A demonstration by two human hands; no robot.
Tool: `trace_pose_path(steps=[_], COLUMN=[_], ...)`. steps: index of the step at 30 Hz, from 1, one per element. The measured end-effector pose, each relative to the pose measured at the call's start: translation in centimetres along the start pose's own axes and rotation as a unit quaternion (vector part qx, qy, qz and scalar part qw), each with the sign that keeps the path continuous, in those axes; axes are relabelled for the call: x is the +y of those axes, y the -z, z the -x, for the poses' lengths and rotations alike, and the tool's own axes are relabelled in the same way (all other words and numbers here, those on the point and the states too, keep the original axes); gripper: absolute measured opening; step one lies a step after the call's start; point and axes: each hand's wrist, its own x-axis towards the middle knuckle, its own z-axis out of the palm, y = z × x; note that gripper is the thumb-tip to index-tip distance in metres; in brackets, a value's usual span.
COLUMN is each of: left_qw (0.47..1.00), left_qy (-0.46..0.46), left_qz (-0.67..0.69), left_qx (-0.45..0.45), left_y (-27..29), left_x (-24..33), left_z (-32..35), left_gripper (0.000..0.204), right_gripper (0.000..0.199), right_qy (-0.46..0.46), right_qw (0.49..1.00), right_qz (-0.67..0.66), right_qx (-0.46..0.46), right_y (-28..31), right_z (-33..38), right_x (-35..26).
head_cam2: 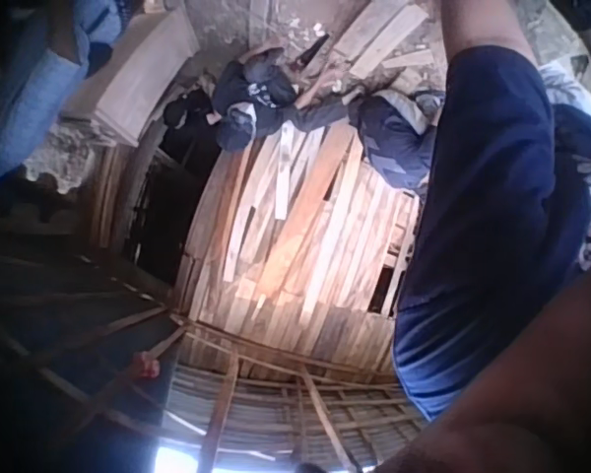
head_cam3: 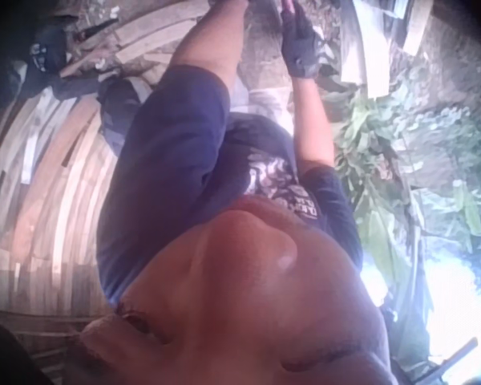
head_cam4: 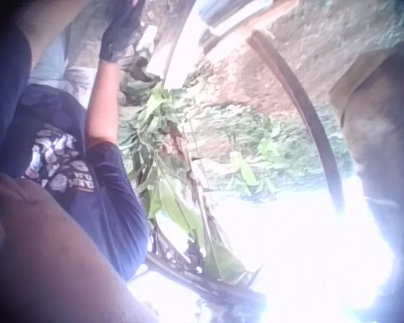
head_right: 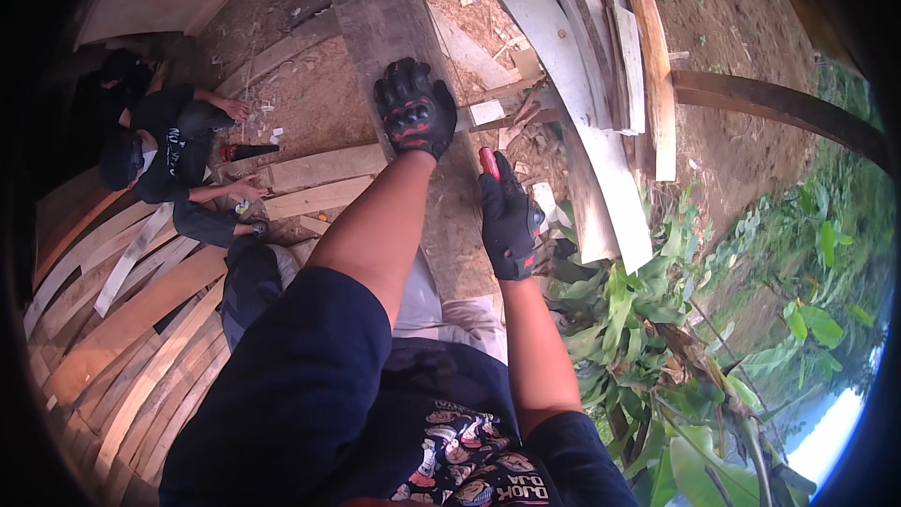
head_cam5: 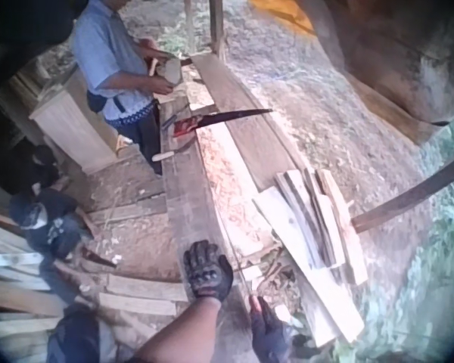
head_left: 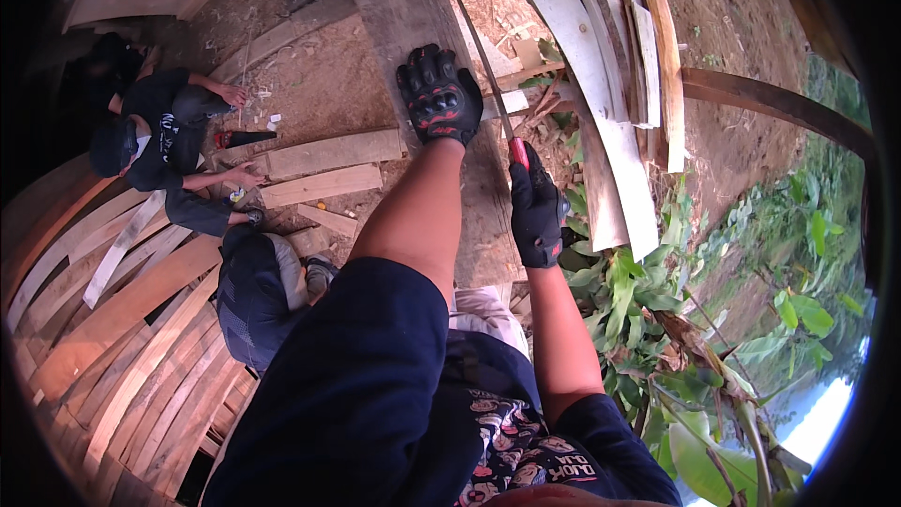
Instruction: The person uses a hand saw to cut a wooden plank on a makeshift workbench. They position the plank, saw through it, and then move the cut pieces aside while other people work nearby.
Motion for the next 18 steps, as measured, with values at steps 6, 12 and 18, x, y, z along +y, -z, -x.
trace_pose_path(steps=[6, 12, 18], left_qw=[1.000, 1.000, 0.998], left_qy=[-0.008, 0.001, -0.034], left_qz=[-0.009, -0.028, -0.046], left_qx=[-0.002, -0.001, 0.025], left_y=[0.1, -1.0, -0.7], left_x=[0.3, 0.0, 0.1], left_z=[-0.3, -0.3, -0.3], left_gripper=[0.042, 0.040, 0.036], right_gripper=[0.041, 0.041, 0.043], right_qy=[0.026, -0.004, -0.051], right_qw=[0.999, 1.000, 0.998], right_qz=[-0.007, 0.002, -0.039], right_qx=[0.017, 0.029, -0.007], right_y=[1.3, 3.1, 5.1], right_z=[4.0, 9.5, 12.2], right_x=[2.0, 3.5, 4.2])
